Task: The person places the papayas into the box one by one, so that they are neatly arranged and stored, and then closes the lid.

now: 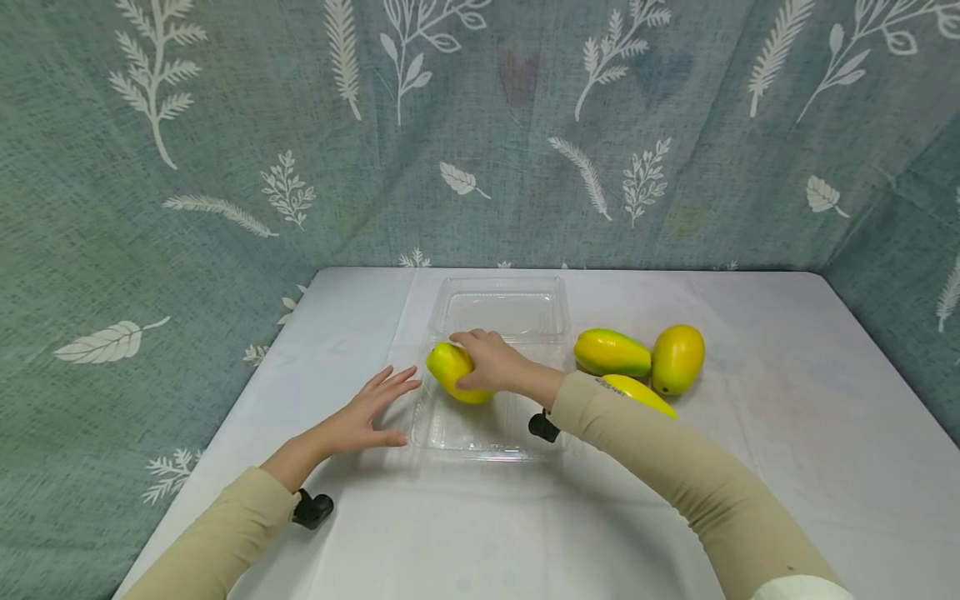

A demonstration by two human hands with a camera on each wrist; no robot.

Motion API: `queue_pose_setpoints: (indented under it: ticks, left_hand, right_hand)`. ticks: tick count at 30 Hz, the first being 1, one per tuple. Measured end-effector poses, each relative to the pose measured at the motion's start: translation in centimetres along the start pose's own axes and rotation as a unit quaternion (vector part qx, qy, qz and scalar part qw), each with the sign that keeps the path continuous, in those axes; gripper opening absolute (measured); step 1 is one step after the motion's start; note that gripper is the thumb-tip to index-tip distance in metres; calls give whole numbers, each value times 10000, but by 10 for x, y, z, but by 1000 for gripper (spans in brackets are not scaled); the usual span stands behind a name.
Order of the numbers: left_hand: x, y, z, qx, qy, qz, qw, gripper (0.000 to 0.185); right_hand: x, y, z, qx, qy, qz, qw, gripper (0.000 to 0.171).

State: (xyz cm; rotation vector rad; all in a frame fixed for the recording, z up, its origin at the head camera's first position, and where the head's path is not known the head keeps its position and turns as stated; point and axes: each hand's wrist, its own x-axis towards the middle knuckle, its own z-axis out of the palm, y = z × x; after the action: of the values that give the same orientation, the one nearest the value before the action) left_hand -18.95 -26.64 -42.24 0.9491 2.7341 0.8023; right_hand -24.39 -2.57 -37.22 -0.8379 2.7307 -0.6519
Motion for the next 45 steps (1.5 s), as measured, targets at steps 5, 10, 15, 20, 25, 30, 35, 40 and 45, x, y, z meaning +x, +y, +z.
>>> queue_pose_setpoints:
  ticks: [5, 10, 15, 20, 25, 30, 35, 40, 45]
  left_hand:
    - [1, 0, 1, 10, -1, -38, 10000, 74]
    - [2, 0, 2, -66, 11, -84, 9999, 75]
    - [2, -1, 3, -97, 68, -39, 9999, 75]
    - [2, -2, 5, -162, 80, 46, 9998, 75]
    - [2, -3, 6, -173, 73, 93, 9998, 74]
    - [2, -4, 6, -171, 88, -18, 9998, 75]
    - [1, -3, 5, -161, 120, -24, 9998, 75]
    - [1, -3, 5, -171, 138, -1, 9998, 75]
    - [1, -2, 5, -207, 105, 12, 9997, 75]
  right_hand:
    - [-4, 2, -12, 138, 40, 0, 9999, 66]
    - [-13, 6, -28, 230, 155, -49, 9996, 66]
    - [-27, 13, -45, 425, 387, -155, 9982, 65]
    - [-48, 27, -63, 459, 516, -287, 9972, 65]
    - [-75, 45, -83, 512, 567, -316, 9966, 65]
    - [-103, 62, -98, 530, 714, -121, 9960, 66]
    - [-123, 79, -107, 407, 869, 15, 9954, 67]
    - [-139, 95, -114, 332, 906, 125, 9953, 68]
    - [-154, 109, -122, 281, 940, 323, 9947, 69]
